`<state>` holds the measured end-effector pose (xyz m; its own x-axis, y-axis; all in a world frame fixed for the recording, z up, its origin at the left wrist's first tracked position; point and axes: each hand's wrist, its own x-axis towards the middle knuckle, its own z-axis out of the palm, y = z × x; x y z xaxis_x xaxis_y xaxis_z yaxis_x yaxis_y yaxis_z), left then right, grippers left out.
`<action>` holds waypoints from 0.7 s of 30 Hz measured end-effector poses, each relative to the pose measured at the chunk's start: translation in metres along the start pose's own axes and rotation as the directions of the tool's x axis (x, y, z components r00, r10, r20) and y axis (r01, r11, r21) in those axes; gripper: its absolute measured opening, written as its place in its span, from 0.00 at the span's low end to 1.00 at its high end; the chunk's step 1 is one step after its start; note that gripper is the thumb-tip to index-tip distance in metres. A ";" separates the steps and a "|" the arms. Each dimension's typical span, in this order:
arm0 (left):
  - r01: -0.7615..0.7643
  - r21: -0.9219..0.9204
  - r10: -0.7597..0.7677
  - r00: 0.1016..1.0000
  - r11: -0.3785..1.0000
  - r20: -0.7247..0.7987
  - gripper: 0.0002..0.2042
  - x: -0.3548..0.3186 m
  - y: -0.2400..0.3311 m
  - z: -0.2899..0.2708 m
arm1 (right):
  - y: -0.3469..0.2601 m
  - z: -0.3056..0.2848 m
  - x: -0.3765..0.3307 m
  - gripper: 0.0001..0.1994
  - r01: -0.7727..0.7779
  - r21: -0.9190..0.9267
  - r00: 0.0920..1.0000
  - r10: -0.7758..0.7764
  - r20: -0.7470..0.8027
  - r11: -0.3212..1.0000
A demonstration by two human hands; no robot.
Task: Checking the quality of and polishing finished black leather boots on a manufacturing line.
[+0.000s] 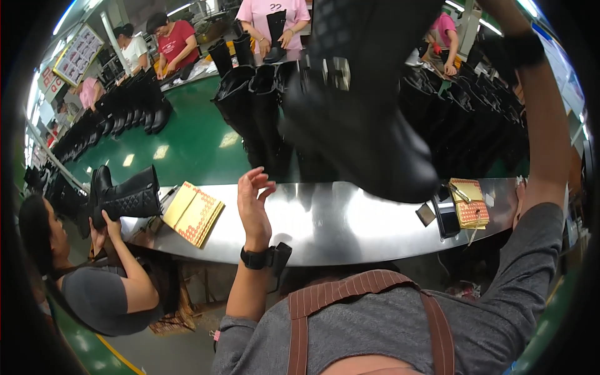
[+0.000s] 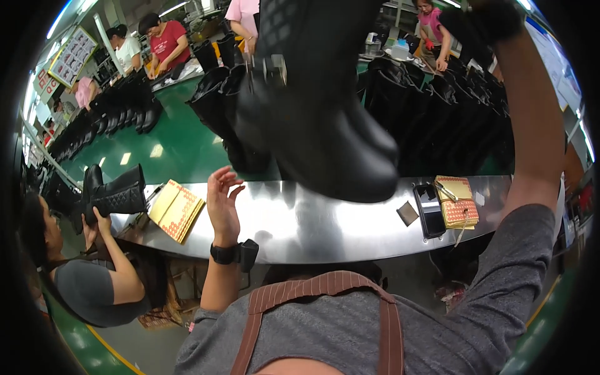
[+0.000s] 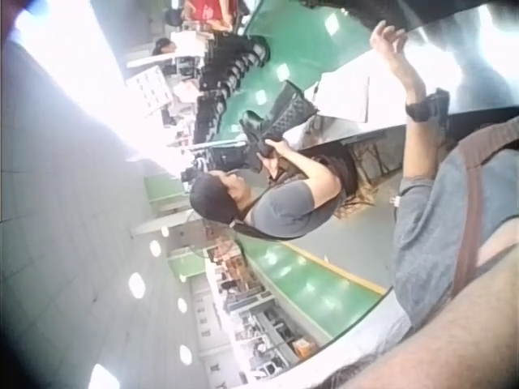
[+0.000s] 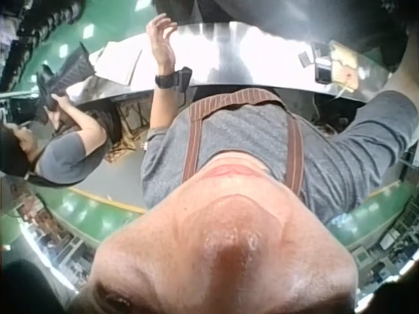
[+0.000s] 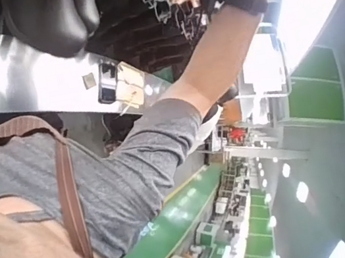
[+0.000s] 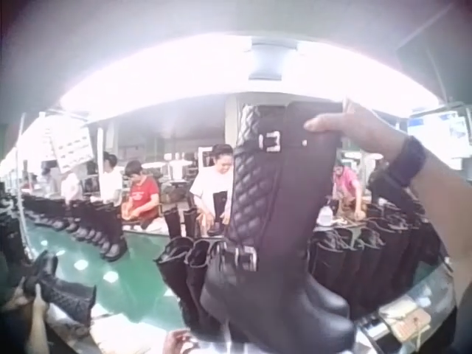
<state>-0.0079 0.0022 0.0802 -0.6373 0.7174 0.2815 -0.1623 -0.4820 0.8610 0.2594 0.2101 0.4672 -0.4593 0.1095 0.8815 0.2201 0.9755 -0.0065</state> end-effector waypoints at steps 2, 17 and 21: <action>0.062 0.030 -0.061 0.998 0.998 -0.035 0.19 0.012 -0.014 -0.011 | 0.025 -0.006 0.047 0.11 -0.133 0.073 0.991 0.132 0.022 0.988; 0.337 -0.039 -0.333 0.897 0.941 -0.290 0.07 0.055 -0.096 -0.069 | 0.279 0.311 0.038 0.23 -0.297 -0.547 0.937 0.349 -0.010 0.783; 0.426 -0.107 -0.439 0.865 0.898 -0.245 0.06 0.053 -0.097 -0.071 | 0.300 0.390 -0.039 0.38 0.041 -0.495 0.339 0.454 0.824 0.868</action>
<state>-0.0793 0.0516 -0.0188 -0.6641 0.7087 -0.2382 -0.4978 -0.1813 0.8481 0.0076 0.5731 0.2462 -0.7648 0.6375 -0.0931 0.5983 0.7565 0.2641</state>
